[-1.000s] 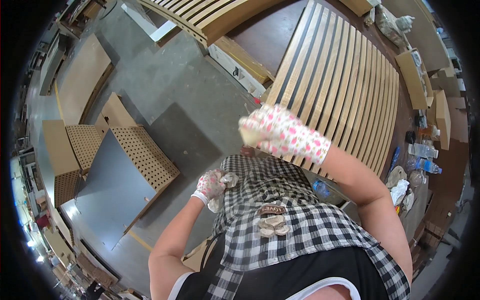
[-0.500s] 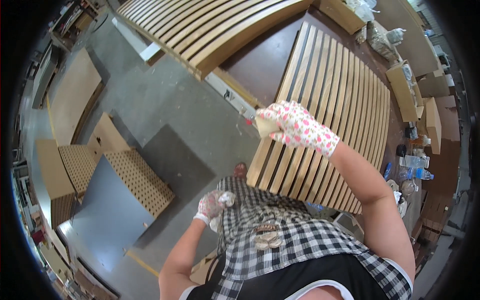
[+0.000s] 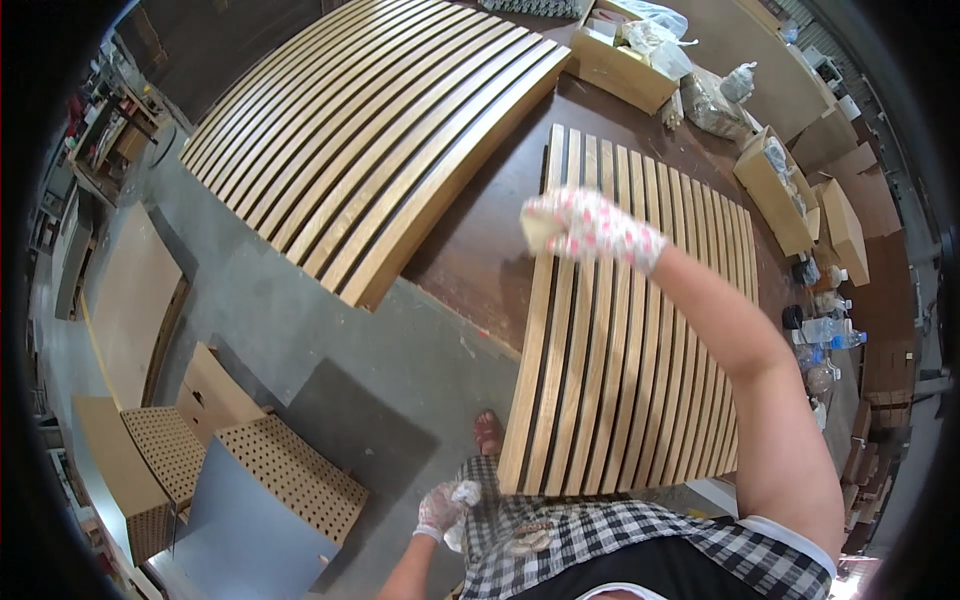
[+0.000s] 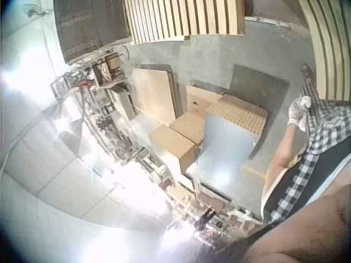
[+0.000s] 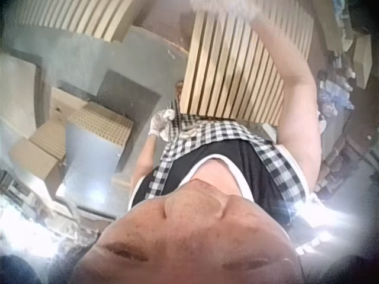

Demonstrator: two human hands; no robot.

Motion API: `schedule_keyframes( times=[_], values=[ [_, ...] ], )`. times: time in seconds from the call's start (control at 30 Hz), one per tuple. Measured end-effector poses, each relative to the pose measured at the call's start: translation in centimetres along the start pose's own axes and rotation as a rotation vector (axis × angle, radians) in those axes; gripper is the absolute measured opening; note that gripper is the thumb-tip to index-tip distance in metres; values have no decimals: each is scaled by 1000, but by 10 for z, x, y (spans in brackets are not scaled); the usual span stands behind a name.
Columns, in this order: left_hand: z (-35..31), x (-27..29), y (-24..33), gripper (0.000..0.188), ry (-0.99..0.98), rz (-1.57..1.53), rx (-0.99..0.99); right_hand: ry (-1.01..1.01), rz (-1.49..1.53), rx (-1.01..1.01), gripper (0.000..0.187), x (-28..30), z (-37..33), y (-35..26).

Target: The person wipes a black panel with a cloth, applies a liquid from a small container to the edges with a brush, and then wipes the front and back of a slatted wood panel with a cloth.

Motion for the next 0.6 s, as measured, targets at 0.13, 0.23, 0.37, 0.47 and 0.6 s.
schedule_keyframes(
  times=[0.13,0.23,0.37,0.47,0.6],
  values=[
    [-6,7,4,47,-69,-13,59,166,-103,-319,50,57,39,144],
    [-20,9,-3,45,-4,-38,53,275,-341,-599,51,87,60,173],
    [-20,23,-18,38,105,-114,14,264,-274,-514,52,63,62,158],
    [-13,60,-28,27,506,-223,-181,279,165,-460,47,15,25,123],
    [1,138,0,25,673,-619,-261,208,1173,-498,34,-65,-56,-22]
  ],
)
Point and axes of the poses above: each hand's wrist, its own z-axis towards the middle knuckle, its own x-axis out of the back of the hand, y = z × x, the point moved 8 cm from there along z, towards the middle knuckle, and after that the axes turned 2 degrees about -y, right-handed, at the moved point
